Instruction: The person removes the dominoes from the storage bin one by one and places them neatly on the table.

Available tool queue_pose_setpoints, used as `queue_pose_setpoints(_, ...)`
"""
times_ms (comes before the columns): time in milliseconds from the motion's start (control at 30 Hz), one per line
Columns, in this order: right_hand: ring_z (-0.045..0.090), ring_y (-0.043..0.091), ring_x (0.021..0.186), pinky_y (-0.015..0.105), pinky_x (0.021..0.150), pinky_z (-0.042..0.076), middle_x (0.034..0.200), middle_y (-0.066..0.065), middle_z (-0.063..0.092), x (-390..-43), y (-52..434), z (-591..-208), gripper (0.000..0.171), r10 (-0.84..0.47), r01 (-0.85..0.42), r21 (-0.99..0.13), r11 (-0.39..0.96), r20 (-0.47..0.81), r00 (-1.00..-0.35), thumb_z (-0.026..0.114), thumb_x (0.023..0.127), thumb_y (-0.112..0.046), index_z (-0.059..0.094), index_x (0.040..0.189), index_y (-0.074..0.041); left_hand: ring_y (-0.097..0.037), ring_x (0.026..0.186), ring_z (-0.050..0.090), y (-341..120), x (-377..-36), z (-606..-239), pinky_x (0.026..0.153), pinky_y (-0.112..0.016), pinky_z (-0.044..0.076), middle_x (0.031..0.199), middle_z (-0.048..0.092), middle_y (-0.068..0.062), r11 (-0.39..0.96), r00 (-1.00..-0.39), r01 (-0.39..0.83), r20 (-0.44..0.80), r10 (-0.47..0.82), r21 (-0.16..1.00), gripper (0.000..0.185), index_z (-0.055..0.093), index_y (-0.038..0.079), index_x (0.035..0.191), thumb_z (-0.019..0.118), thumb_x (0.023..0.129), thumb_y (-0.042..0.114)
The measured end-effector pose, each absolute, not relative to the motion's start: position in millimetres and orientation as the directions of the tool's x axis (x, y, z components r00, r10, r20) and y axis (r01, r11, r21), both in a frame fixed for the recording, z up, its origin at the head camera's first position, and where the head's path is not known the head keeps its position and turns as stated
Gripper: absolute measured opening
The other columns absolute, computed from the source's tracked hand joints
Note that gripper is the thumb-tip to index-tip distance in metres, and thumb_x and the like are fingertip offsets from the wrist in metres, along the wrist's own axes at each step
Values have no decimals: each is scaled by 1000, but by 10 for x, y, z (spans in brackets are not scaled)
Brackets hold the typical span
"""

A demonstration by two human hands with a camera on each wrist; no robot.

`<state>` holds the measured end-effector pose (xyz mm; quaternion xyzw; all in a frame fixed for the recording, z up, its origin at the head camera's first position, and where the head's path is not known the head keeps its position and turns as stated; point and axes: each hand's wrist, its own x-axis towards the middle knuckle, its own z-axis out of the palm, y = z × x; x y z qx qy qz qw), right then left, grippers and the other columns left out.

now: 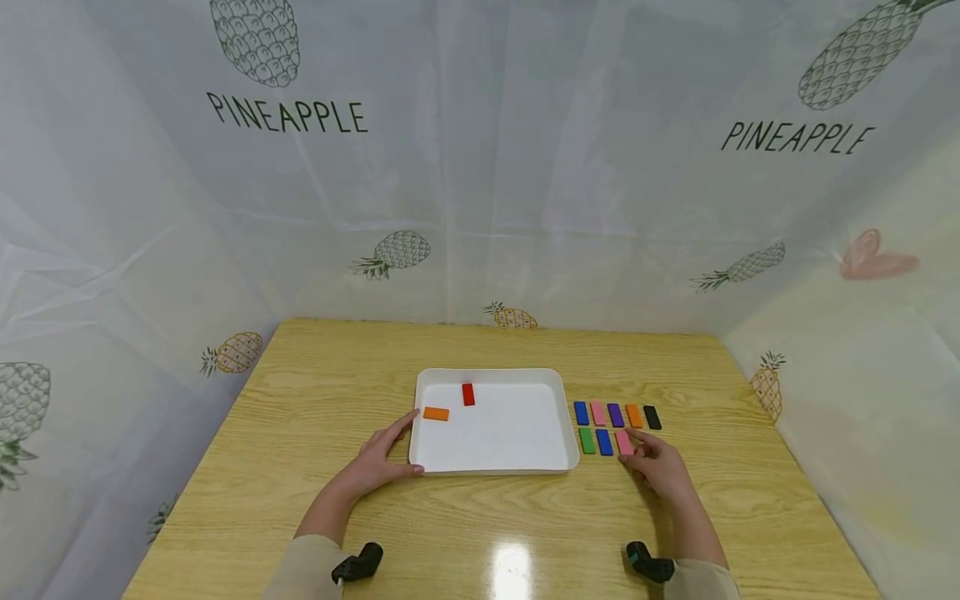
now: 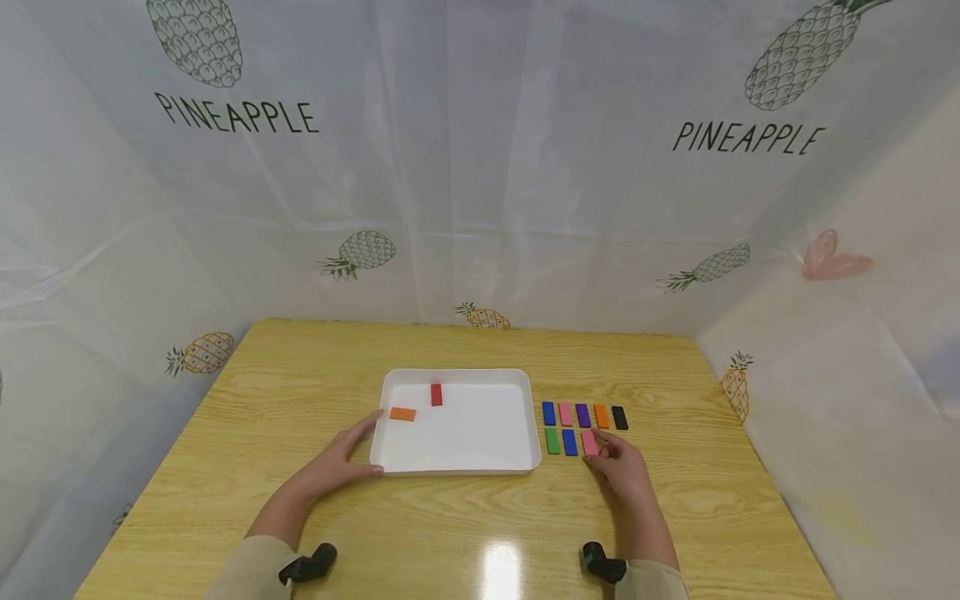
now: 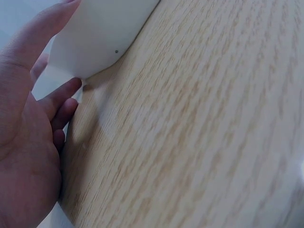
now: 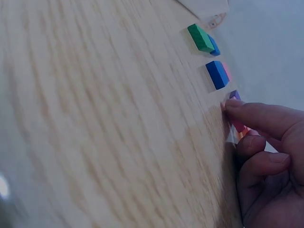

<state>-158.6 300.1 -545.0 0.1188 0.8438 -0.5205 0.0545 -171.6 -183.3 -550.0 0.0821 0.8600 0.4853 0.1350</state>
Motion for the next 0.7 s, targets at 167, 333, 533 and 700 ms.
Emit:
queue_pose_setpoints(167,43,12,56,23,48,36,76,4,50,-1591,3004,-5432,57,133,267,-857,441,-232,-964,68,90,-4,46,142,4,-34,136,28,-1832,-1716,-5489,103,-67,19,148,41,-8,520,-950,6,-157,270,854,93,33,33,153,85,75,33)
queue_pose_setpoints(333,45,13,57,23,49,37,74,3,51,-1587,3007,-5423,56,123,270,-856,442,-240,-963,68,91,-5,46,142,5,-34,136,27,-1832,-1718,-5487,104,-67,18,149,42,-7,513,-949,12,-153,277,858,93,33,33,153,85,75,33)
queue_pose_setpoints(533,47,14,58,24,50,38,75,4,52,-1591,3023,-5429,54,113,272,-864,425,-247,-962,66,92,-5,46,142,4,-33,137,26,-1838,-1720,-5493,106,-66,15,150,41,-6,503,-947,20,-145,286,864,94,33,30,153,85,75,32)
queue_pose_setpoints(700,48,14,57,24,49,38,76,5,52,-1601,3023,-5453,53,133,277,-868,411,-244,-961,68,91,-7,49,139,4,-33,138,26,-1844,-1723,-5509,106,-66,13,152,39,-4,502,-947,19,-145,286,864,94,32,31,153,85,75,32)
